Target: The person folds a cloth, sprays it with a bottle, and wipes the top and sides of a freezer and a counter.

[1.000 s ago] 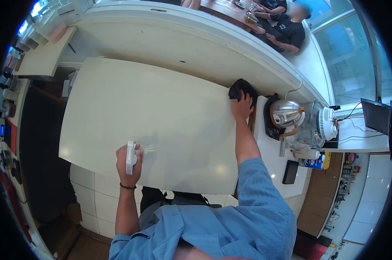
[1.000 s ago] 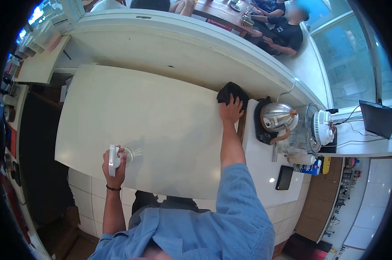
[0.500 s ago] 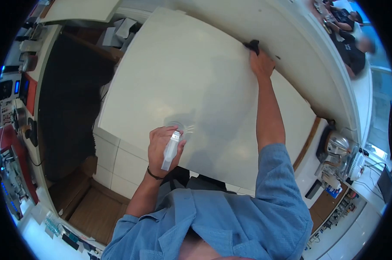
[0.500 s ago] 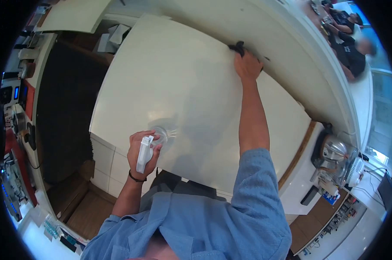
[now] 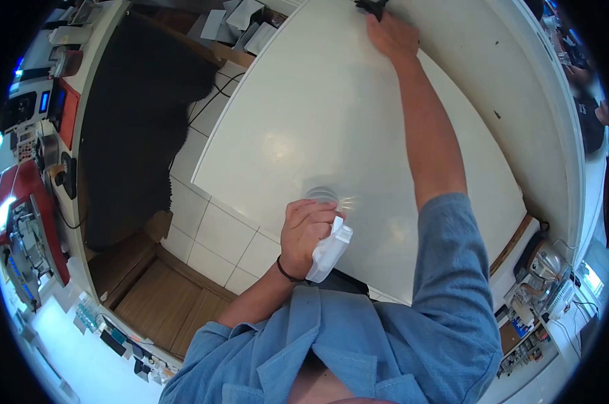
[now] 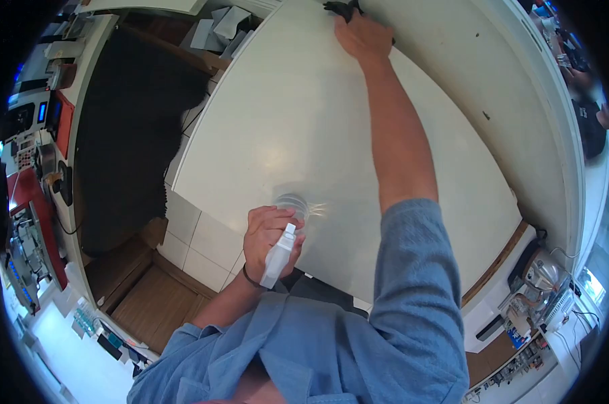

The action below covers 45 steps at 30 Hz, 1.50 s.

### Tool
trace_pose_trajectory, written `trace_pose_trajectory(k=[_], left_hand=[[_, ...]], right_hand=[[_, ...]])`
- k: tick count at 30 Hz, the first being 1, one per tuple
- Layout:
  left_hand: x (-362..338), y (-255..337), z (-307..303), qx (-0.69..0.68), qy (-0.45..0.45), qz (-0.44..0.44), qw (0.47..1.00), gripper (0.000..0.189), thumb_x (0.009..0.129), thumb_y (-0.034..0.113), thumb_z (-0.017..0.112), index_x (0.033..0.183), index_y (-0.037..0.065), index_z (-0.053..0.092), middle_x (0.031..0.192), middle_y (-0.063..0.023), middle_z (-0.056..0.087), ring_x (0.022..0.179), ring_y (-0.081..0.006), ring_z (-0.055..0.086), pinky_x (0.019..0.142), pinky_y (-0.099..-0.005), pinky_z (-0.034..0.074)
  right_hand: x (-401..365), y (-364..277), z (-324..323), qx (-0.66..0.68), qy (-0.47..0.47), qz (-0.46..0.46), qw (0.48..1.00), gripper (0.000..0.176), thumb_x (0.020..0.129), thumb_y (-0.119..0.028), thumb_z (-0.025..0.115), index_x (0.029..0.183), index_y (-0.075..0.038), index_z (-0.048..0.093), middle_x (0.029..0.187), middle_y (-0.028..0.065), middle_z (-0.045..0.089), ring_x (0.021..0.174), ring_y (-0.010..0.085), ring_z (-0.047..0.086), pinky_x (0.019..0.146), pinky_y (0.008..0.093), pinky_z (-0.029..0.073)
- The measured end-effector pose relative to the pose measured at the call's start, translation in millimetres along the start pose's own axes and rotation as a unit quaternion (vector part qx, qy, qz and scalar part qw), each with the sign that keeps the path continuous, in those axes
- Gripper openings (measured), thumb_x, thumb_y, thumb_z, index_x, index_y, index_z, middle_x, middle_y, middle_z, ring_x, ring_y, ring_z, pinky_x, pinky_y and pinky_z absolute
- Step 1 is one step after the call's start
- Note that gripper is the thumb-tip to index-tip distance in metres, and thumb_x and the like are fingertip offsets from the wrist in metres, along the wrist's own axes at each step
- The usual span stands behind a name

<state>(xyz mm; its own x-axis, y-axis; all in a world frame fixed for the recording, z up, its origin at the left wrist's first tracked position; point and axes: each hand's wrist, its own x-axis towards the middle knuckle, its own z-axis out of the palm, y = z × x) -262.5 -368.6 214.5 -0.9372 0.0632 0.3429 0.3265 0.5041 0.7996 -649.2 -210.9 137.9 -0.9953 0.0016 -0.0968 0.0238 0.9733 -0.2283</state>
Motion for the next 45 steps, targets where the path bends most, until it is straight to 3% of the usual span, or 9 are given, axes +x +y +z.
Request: trace_pose_trajectory(k=[6, 9, 12, 17, 22, 34, 41, 42, 45], left_hand=[[6, 11, 0, 0.019, -0.018, -0.022, 0.999, 0.016, 0.08, 0.004, 0.067, 0.096, 0.003, 0.064, 0.097, -0.0103, 0.065, 0.101, -0.0299, 0.065, 0.09, -0.0411, 0.051], [-6, 14, 8, -0.011, 0.024, -0.144, 0.989, 0.011, 0.087, 0.009, 0.065, 0.097, 0.003, 0.064, 0.1, -0.0121, 0.064, 0.108, -0.0291, 0.063, 0.091, -0.041, 0.05], [-4, 15, 7, -0.015, 0.032, -0.132, 0.991, 0.016, 0.091, 0.012, 0.066, 0.103, 0.001, 0.064, 0.104, -0.0137, 0.065, 0.111, -0.0305, 0.062, 0.094, -0.0423, 0.049], [-7, 5, 8, -0.028, 0.047, -0.097, 0.994, 0.015, 0.091, -0.003, 0.059, 0.082, 0.004, 0.049, 0.109, -0.0192, 0.066, 0.115, -0.036, 0.061, 0.105, -0.0517, 0.044], [-13, -9, 3, -0.054, 0.06, -0.092, 0.992, 0.012, 0.093, 0.0, 0.059, 0.089, 0.003, 0.048, 0.113, -0.0227, 0.066, 0.116, -0.0356, 0.06, 0.106, -0.0528, 0.042], [-12, 2, 4, -0.046, 0.06, -0.127, 0.989, 0.009, 0.091, 0.001, 0.06, 0.095, 0.004, 0.053, 0.112, -0.0175, 0.066, 0.115, -0.031, 0.06, 0.104, -0.0458, 0.044], [-4, 14, 8, -0.066, 0.048, -0.144, 0.986, 0.02, 0.091, 0.009, 0.063, 0.109, 0.001, 0.063, 0.106, -0.0114, 0.063, 0.112, -0.029, 0.06, 0.1, -0.0429, 0.045], [-4, 12, 9, -0.022, 0.061, -0.128, 0.99, 0.018, 0.086, 0.008, 0.067, 0.103, 0.003, 0.063, 0.098, -0.0127, 0.066, 0.103, -0.0279, 0.067, 0.087, -0.037, 0.054], [4, 16, 6, 0.026, 0.042, -0.101, 0.994, 0.016, 0.079, 0.007, 0.07, 0.094, 0.009, 0.063, 0.096, -0.007, 0.069, 0.099, -0.0289, 0.066, 0.083, -0.0379, 0.053]], right_hand=[[-67, 77, -37, -0.066, -0.023, 0.053, 0.996, 0.05, 0.102, -0.04, 0.042, 0.121, 0.001, 0.065, 0.119, 0.0198, 0.067, 0.108, 0.0343, 0.063, 0.093, 0.0444, 0.048], [-104, 122, -70, 0.015, -0.113, 0.172, 0.978, 0.051, 0.102, -0.045, 0.045, 0.125, -0.003, 0.063, 0.131, 0.0213, 0.06, 0.128, 0.029, 0.051, 0.111, 0.0382, 0.032], [-130, 232, -43, -0.056, 0.001, 0.119, 0.991, 0.064, 0.095, -0.055, 0.035, 0.128, -0.008, 0.062, 0.127, 0.0227, 0.063, 0.119, 0.0402, 0.059, 0.109, 0.0558, 0.034], [-210, 359, -80, -0.086, 0.018, 0.21, 0.974, 0.062, 0.096, -0.053, 0.035, 0.133, -0.009, 0.059, 0.134, 0.0173, 0.061, 0.127, 0.036, 0.054, 0.11, 0.0554, 0.029], [-274, 502, -87, -0.073, 0.022, 0.255, 0.964, 0.068, 0.096, -0.054, 0.036, 0.132, -0.001, 0.058, 0.149, 0.0166, 0.046, 0.139, 0.0321, 0.04, 0.112, 0.0599, 0.023], [-210, 349, -72, -0.063, 0.057, 0.216, 0.973, 0.055, 0.096, -0.046, 0.04, 0.126, -0.007, 0.063, 0.133, 0.0124, 0.061, 0.127, 0.0303, 0.052, 0.11, 0.0566, 0.027], [-127, 187, -29, -0.042, 0.082, 0.077, 0.993, 0.052, 0.096, -0.046, 0.044, 0.129, -0.008, 0.061, 0.139, 0.0103, 0.056, 0.129, 0.0284, 0.049, 0.107, 0.0546, 0.03], [-116, 162, -21, -0.036, 0.083, 0.054, 0.994, 0.052, 0.096, -0.046, 0.044, 0.129, -0.009, 0.061, 0.141, 0.0101, 0.054, 0.131, 0.0284, 0.048, 0.108, 0.0549, 0.029], [-86, 79, 12, -0.034, 0.124, -0.055, 0.99, 0.055, 0.095, -0.046, 0.046, 0.139, -0.013, 0.054, 0.15, 0.0093, 0.046, 0.139, 0.0288, 0.039, 0.111, 0.0569, 0.027]])
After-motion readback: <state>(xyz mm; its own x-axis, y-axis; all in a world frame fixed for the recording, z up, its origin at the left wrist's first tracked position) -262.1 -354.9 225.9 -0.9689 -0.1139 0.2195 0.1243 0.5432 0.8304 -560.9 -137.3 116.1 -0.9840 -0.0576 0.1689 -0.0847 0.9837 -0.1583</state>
